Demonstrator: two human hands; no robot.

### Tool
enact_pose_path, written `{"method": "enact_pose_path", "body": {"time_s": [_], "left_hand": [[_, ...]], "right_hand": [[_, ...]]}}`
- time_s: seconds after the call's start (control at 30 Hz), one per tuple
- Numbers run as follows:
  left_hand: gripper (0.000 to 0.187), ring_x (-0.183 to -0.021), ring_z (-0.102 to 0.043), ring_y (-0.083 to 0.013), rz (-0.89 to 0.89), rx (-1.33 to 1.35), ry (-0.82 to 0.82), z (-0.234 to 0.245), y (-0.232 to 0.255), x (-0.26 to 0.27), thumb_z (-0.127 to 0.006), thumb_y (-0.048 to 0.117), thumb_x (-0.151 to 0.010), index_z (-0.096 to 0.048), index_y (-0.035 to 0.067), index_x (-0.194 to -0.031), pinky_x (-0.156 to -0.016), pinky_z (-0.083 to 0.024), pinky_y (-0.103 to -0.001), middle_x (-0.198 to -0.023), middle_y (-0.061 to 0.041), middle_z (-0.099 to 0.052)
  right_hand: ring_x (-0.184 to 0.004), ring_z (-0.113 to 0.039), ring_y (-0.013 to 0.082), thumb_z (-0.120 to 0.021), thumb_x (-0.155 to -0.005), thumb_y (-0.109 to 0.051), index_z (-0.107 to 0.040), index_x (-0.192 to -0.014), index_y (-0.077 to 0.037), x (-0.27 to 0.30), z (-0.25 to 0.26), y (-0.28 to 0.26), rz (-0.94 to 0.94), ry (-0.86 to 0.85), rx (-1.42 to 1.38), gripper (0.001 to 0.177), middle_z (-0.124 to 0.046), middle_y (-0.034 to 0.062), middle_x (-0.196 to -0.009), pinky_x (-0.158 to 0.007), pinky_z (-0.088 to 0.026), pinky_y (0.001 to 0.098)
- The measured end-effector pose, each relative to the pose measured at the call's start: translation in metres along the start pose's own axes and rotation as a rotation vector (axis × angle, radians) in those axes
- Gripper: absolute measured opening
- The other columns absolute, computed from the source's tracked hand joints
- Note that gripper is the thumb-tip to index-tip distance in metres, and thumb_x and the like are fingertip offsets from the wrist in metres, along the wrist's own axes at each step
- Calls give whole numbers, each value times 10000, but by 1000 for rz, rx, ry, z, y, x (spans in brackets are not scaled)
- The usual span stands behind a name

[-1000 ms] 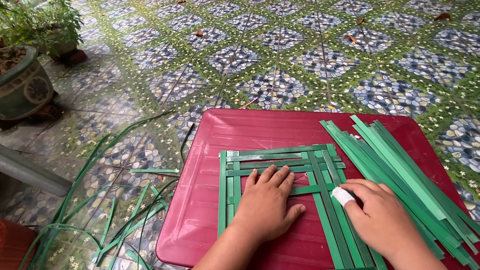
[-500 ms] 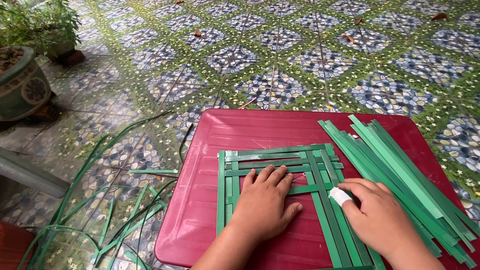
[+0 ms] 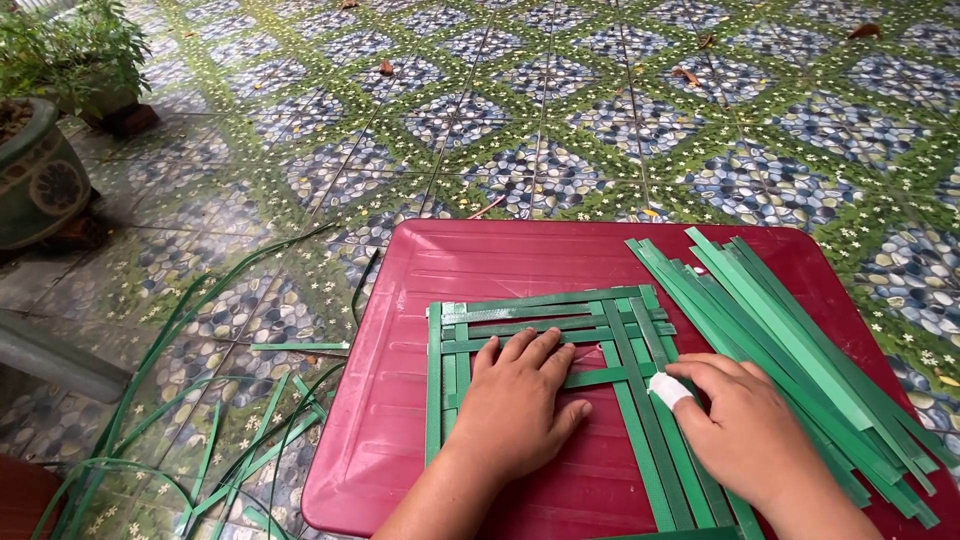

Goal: Weaving green plastic strips vertically through horizontal strips to create a grid pattern on a table.

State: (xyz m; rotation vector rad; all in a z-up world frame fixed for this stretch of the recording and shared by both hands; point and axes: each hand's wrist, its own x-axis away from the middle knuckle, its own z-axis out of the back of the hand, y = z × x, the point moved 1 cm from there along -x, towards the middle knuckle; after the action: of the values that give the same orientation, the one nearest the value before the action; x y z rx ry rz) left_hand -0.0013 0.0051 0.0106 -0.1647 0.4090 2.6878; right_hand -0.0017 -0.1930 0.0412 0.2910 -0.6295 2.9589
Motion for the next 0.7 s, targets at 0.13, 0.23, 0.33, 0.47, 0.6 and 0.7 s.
{"method": "enact_pose_path", "body": {"time_s": [0.13, 0.23, 0.33, 0.47, 0.6, 0.7], "left_hand": [[547, -1202, -327, -315, -2, -1, 19, 0, -3, 1, -460, 455, -801, -470, 102, -1220, -941, -204, -542, -1313, -93, -411], [554, -1192, -335, -321, -15, -21, 38, -2, -3, 2, -463, 460, -800, -472, 97, -1219, -938, -214, -541, -1308, -103, -414], [547, -1195, -332, -319, -4, 0, 21, -1, -3, 2, -466, 453, -796, -470, 103, -1217, -944, -205, -541, -1306, -102, -416], [549, -1189, -337, -318, 0, -4, 20, 1, -2, 2, -460, 457, -798, -470, 110, -1223, -934, -217, -534, -1302, -95, -421], [523, -1187, -347, -317, -1, 57, 42, 9, -4, 2, -479, 429, -792, -489, 106, -1203, -930, -230, -517, -1296, -108, -430], [474, -1104, -409, -328, 72, 110, 102, 27, -12, 6, -489, 393, -796, -527, 108, -1173, -876, -306, -492, -1216, -123, -493]], "right_hand": [[-1166, -439, 111, -435, -775, -277, -605, -1086, -253, -4, -5, 5, 17, 27, -6, 356, -552, -137, -1209, -1016, -333, 309], [-1182, -418, 101, -419, -783, -257, -594, -1101, -258, 1, 1, -2, -16, -5, -3, 364, -546, -153, -1215, -1013, -339, 314], [-1176, -424, 107, -418, -779, -263, -599, -1094, -258, 0, -2, 0, -9, 6, -1, 363, -556, -153, -1206, -1004, -347, 312], [-1169, -432, 111, -424, -776, -262, -604, -1087, -258, -1, -3, 1, -4, 15, 8, 360, -556, -152, -1206, -1004, -347, 312], [-1167, -438, 113, -427, -778, -264, -601, -1091, -249, -1, -2, 0, 0, 19, -14, 359, -553, -140, -1210, -1004, -342, 317], [-1143, -471, 127, -434, -805, -282, -593, -1112, -216, 5, 6, -7, -43, 12, -77, 352, -561, -102, -1200, -985, -359, 326]]}}
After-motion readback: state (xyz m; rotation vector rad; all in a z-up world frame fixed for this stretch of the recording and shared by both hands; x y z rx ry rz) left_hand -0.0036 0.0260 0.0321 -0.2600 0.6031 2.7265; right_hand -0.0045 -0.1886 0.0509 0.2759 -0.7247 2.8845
